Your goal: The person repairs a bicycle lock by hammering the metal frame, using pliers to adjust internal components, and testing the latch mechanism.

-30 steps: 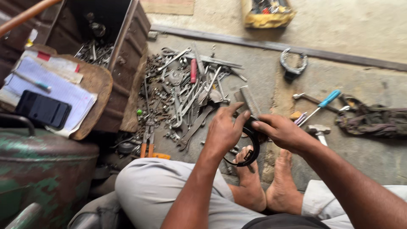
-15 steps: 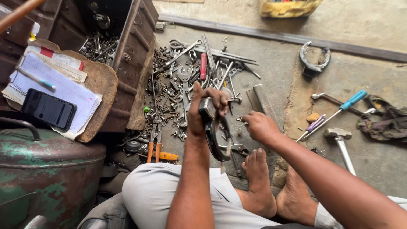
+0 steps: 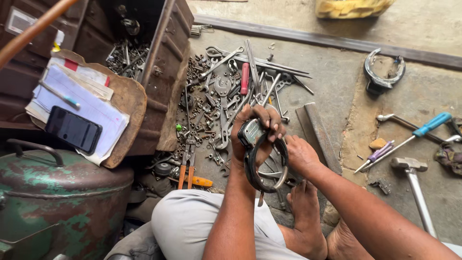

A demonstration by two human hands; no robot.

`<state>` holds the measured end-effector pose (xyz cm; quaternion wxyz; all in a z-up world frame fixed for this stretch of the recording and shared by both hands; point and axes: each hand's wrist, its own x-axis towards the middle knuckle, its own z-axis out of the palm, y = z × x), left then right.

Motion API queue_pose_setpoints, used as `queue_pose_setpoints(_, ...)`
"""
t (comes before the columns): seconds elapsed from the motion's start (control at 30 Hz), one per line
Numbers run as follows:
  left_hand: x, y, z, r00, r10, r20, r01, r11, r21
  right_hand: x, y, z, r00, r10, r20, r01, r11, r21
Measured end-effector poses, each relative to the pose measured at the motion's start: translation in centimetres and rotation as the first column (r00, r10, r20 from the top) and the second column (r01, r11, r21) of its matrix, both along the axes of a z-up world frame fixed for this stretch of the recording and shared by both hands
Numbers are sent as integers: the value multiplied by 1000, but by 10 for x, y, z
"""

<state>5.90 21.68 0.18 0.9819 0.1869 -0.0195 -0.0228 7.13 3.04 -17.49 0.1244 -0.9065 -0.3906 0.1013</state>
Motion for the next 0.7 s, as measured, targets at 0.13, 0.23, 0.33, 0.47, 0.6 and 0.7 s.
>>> queue_pose_setpoints(0.13,-1,-6,6,999,7,45,-4,998,-64,8,0,1,998,21,-65,-20,1000,17)
queue_pose_setpoints(0.23,-4,-7,7,997,-38,71,46,992,-118,8,2,8,965,-122,-233,149,984,100)
queue_pose_setpoints(0.33,-5,-7,3,991,-76,108,88,989,-118,8,5,34,969,-144,-202,174,974,143)
queue_pose_setpoints(0.47,-4,-9,-8,1000,-1,-26,4,995,99,18,5,111,706,-499,-502,654,732,192)
queue_pose_setpoints(0.6,-2,-22,-13,997,71,-15,-61,927,370,8,-3,208,532,-354,-770,804,495,328)
queue_pose_setpoints(0.7,-5,-32,-9,997,29,-66,-1,923,384,-4,2,253,505,-88,-858,811,389,437)
